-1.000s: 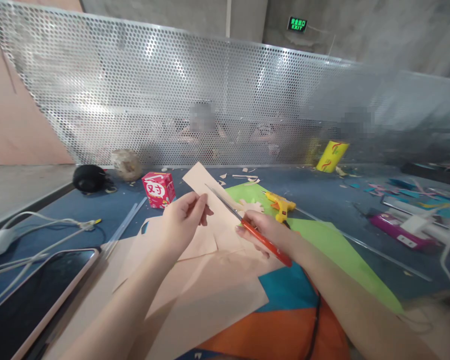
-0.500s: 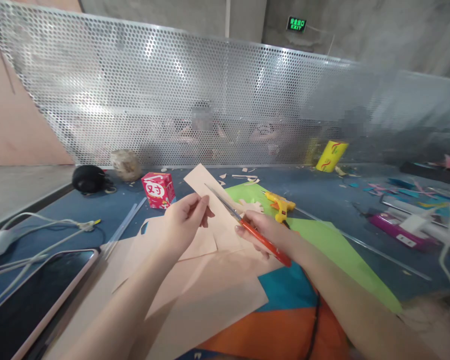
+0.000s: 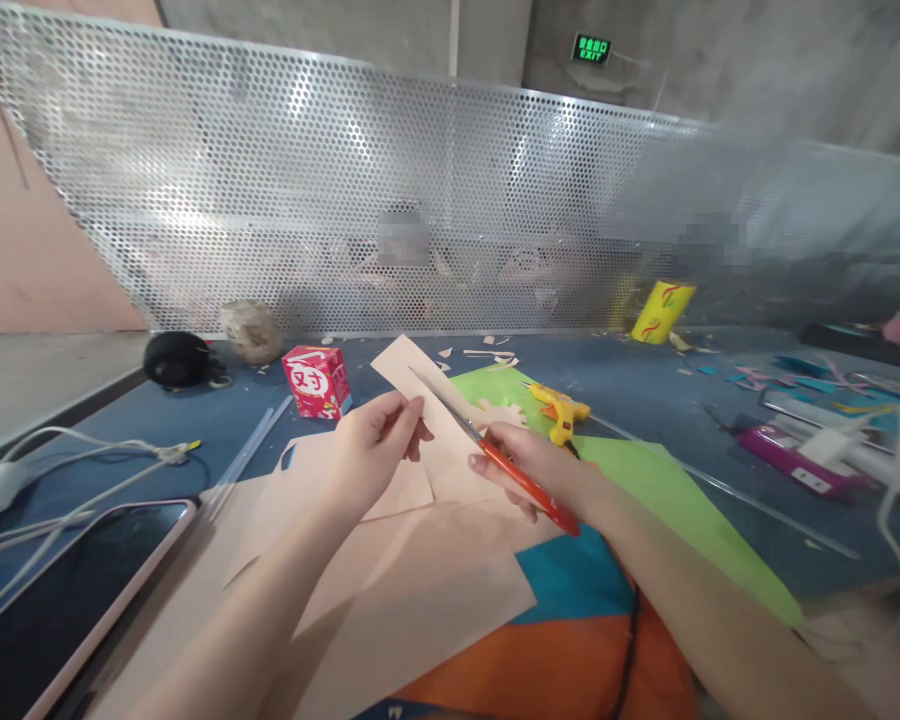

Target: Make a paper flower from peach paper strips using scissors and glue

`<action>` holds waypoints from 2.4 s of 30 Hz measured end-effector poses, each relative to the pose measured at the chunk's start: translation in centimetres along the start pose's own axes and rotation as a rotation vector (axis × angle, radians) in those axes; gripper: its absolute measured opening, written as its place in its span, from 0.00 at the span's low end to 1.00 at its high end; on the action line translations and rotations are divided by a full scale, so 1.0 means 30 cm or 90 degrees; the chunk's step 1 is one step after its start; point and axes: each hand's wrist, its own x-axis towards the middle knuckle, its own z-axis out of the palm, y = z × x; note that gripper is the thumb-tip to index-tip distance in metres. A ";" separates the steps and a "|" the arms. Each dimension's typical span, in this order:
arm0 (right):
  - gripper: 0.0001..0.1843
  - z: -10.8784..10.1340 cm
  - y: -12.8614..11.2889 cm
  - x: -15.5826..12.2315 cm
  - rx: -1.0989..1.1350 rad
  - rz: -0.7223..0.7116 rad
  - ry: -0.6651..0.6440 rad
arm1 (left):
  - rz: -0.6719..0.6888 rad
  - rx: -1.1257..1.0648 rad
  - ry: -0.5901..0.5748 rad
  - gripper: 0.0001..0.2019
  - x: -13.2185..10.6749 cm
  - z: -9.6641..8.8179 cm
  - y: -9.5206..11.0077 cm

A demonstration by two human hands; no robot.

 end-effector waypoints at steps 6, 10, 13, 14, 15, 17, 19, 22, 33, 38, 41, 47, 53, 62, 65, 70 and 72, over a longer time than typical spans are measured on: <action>0.18 0.003 0.001 0.002 -0.006 -0.019 0.013 | 0.003 -0.059 -0.005 0.15 0.005 -0.003 -0.013; 0.17 0.003 0.006 0.005 -0.025 -0.033 0.029 | 0.019 -0.147 0.043 0.14 0.011 -0.008 -0.024; 0.17 0.004 0.008 0.006 -0.015 -0.031 0.021 | 0.020 -0.121 0.074 0.13 0.013 -0.007 -0.028; 0.18 0.004 0.008 0.006 -0.005 -0.028 0.013 | 0.017 -0.113 0.076 0.13 0.013 -0.006 -0.027; 0.18 0.005 0.009 0.007 0.008 -0.024 0.002 | 0.014 -0.105 0.078 0.13 0.012 -0.005 -0.026; 0.19 0.005 0.010 0.008 0.040 -0.016 -0.014 | 0.013 -0.092 0.072 0.14 0.010 -0.002 -0.022; 0.19 0.005 0.014 0.010 0.066 -0.014 -0.021 | 0.014 -0.084 0.059 0.14 0.008 0.001 -0.019; 0.19 0.006 0.019 0.012 0.074 -0.020 -0.022 | 0.017 -0.082 0.052 0.14 0.007 0.004 -0.021; 0.19 0.006 0.009 0.006 0.051 -0.019 -0.019 | 0.001 -0.070 0.047 0.14 0.009 0.002 -0.015; 0.20 0.003 0.012 0.004 0.062 -0.038 -0.023 | 0.000 -0.059 0.015 0.15 0.001 0.003 -0.011; 0.20 0.002 0.008 0.002 0.057 -0.031 -0.017 | -0.004 -0.066 0.004 0.15 -0.001 0.005 -0.011; 0.20 -0.002 0.003 -0.002 0.027 -0.017 -0.016 | -0.010 -0.063 0.005 0.15 0.003 0.005 -0.008; 0.17 -0.004 0.002 -0.005 0.007 -0.053 0.017 | -0.006 -0.016 -0.039 0.16 -0.004 0.007 0.003; 0.17 0.000 0.009 -0.005 0.008 -0.044 0.010 | -0.003 -0.011 -0.047 0.16 -0.005 0.007 0.010; 0.18 -0.002 0.016 -0.001 -0.003 -0.044 0.015 | 0.007 -0.004 -0.064 0.16 -0.009 0.008 0.014; 0.19 0.001 0.021 0.002 -0.014 -0.033 0.027 | 0.016 0.000 -0.072 0.17 -0.012 0.009 0.012; 0.19 0.004 0.021 0.001 -0.029 -0.033 0.040 | 0.013 -0.001 -0.072 0.17 -0.012 0.009 0.012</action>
